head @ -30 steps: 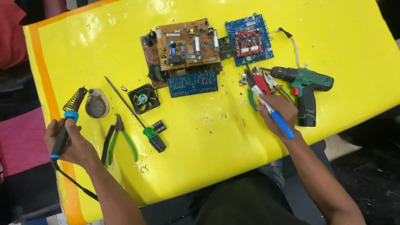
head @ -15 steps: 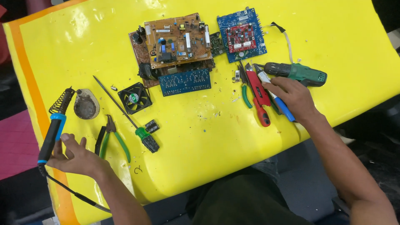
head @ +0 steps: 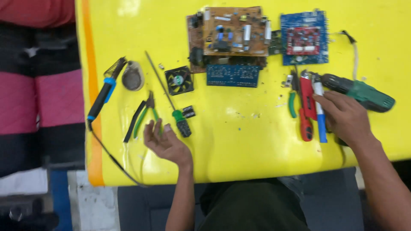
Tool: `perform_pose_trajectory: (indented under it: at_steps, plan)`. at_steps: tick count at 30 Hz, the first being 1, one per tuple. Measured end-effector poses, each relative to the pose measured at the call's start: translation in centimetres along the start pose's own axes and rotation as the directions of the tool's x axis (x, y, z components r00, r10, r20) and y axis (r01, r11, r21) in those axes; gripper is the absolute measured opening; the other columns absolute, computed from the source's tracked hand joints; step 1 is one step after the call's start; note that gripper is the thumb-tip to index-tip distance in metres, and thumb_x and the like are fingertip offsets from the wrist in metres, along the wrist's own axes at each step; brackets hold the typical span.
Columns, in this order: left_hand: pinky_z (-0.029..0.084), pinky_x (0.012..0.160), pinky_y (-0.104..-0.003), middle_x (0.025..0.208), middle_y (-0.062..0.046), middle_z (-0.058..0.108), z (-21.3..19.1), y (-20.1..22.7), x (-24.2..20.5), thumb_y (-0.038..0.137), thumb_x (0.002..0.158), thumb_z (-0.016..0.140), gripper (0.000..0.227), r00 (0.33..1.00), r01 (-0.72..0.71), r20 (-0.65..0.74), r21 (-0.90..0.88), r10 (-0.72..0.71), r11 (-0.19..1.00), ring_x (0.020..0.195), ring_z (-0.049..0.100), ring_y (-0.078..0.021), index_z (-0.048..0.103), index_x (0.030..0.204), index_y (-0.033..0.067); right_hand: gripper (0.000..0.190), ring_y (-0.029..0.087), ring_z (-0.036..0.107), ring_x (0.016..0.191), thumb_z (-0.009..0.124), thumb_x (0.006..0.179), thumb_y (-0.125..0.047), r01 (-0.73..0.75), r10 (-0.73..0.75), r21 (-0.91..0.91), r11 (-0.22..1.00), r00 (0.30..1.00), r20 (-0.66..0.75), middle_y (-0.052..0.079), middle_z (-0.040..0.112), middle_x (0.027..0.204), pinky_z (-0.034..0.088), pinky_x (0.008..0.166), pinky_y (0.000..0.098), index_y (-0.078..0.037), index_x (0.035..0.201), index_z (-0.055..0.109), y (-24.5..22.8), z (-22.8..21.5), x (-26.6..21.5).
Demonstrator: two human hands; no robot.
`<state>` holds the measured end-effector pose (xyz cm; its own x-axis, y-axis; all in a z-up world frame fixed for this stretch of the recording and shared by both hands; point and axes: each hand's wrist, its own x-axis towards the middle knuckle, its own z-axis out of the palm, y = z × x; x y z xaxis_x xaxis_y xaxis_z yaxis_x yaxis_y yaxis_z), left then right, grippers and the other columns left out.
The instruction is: The person uses a soldering iron and solder wire to work on a blue circuit board placed on a yellow table. They then set the tools down and rearrange several other circuit boards and components on the table.
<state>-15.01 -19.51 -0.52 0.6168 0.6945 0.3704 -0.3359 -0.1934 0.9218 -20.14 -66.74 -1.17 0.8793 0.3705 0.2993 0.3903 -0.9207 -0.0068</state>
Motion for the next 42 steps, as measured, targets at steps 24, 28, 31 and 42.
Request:
perform_pose_trajectory:
  at_steps: [24,28,31,42]
  plan:
    - [0.064,0.071,-0.041,0.115,-0.016,0.066,-3.8,-4.2,0.6,0.015,0.093,0.078,0.035,0.876,-0.465,0.439,0.657,0.201,0.593,0.1,0.069,-0.0305,0.069,0.126,0.0049,0.053,0.029,0.077,0.127,0.08,0.098,-0.023,0.035,-0.035,-0.183,0.983,0.999,0.003,0.015,0.078,0.143,0.067,0.103,0.0392,-0.011,0.148,0.071,-2.6,0.8,3.4]
    - [0.063,0.071,-0.038,0.113,-0.017,0.067,-5.7,-4.8,1.7,0.013,0.094,0.079,0.036,0.873,-0.481,0.435,0.689,0.223,0.542,0.098,0.068,-0.0294,0.069,0.126,0.0013,0.039,0.038,0.077,0.131,0.071,0.11,-0.021,0.039,-0.048,-0.11,0.993,0.995,-0.084,0.018,0.077,0.142,0.066,0.111,0.0519,-0.013,0.147,0.075,-1.8,3.1,1.6]
    - [0.063,0.066,-0.038,0.115,-0.014,0.066,-6.4,-4.8,2.2,0.014,0.093,0.08,0.038,0.869,-0.491,0.448,0.727,0.21,0.479,0.102,0.067,-0.0282,0.069,0.128,0.0057,0.053,0.048,0.067,0.14,0.07,0.105,-0.021,0.03,-0.031,-0.02,0.999,0.999,-0.04,0.023,0.068,0.149,0.067,0.115,0.0629,-0.01,0.157,0.062,-1.4,3.8,0.9]
    - [0.054,0.089,-0.054,0.125,-0.019,0.067,-4.6,-0.1,2.3,0.039,0.097,0.081,0.05,0.84,-0.541,0.498,0.735,0.218,0.409,0.113,0.065,-0.04,0.07,0.13,0.0042,0.036,0.043,0.071,0.12,0.064,0.104,-0.001,-0.062,0.084,0.151,0.987,0.985,-0.15,0.023,0.072,0.133,0.06,0.097,0.0531,-0.004,0.14,0.069,-4.3,0.1,2.4]
